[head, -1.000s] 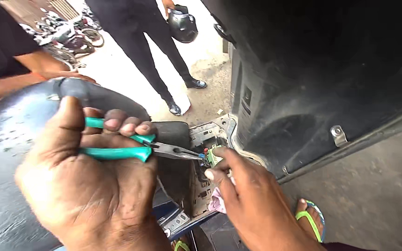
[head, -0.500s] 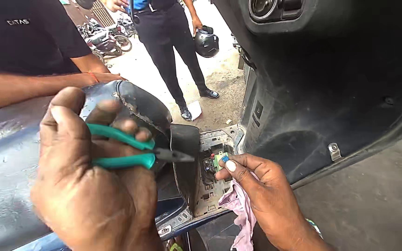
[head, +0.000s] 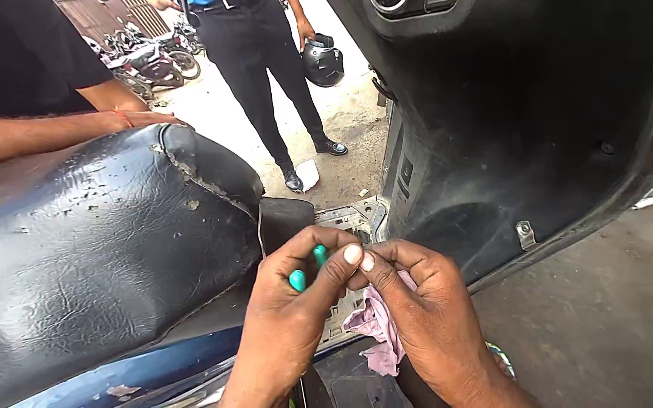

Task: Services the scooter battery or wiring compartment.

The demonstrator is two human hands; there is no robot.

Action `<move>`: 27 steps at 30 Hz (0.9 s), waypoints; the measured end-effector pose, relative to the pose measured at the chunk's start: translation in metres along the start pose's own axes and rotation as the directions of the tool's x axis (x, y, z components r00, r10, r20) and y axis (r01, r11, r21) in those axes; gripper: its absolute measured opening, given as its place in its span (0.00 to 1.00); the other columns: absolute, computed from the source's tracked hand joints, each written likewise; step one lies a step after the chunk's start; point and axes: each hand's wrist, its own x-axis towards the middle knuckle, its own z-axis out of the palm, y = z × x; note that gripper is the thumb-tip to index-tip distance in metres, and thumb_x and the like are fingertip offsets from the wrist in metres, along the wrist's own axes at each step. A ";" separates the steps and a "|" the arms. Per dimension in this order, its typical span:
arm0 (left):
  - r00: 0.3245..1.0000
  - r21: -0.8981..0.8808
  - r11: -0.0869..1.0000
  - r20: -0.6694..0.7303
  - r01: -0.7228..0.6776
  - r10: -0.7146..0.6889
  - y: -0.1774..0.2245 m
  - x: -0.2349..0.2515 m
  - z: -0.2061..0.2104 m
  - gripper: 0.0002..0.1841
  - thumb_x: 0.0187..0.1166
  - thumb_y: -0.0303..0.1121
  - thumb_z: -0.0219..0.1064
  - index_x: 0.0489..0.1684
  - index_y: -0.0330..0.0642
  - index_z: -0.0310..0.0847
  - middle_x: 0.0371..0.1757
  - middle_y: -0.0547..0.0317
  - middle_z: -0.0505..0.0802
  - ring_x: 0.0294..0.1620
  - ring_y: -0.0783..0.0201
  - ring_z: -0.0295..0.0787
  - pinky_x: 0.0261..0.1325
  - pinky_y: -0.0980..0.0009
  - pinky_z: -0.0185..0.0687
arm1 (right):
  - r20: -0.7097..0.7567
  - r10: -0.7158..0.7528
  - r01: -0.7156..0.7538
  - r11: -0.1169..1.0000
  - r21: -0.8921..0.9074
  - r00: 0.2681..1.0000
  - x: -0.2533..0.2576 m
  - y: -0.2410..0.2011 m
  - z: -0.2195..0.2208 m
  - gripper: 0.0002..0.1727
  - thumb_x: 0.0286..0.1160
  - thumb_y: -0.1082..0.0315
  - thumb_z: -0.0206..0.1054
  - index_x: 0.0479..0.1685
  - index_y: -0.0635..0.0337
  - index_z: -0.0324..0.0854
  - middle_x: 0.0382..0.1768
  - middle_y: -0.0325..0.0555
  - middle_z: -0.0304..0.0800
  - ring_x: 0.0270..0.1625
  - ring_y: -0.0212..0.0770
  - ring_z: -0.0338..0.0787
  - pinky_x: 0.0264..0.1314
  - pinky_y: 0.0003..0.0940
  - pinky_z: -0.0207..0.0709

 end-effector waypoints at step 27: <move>0.982 -0.248 0.967 0.160 -0.055 0.097 -0.018 0.008 -0.004 0.12 0.91 0.34 0.58 0.58 0.36 0.83 0.32 0.52 0.85 0.24 0.69 0.80 0.26 0.79 0.80 | 0.123 0.004 -0.018 0.993 0.114 0.992 0.002 -0.007 -0.004 0.13 0.88 0.63 0.61 0.40 0.58 0.90 0.27 0.47 0.89 0.25 0.40 0.85 0.24 0.30 0.79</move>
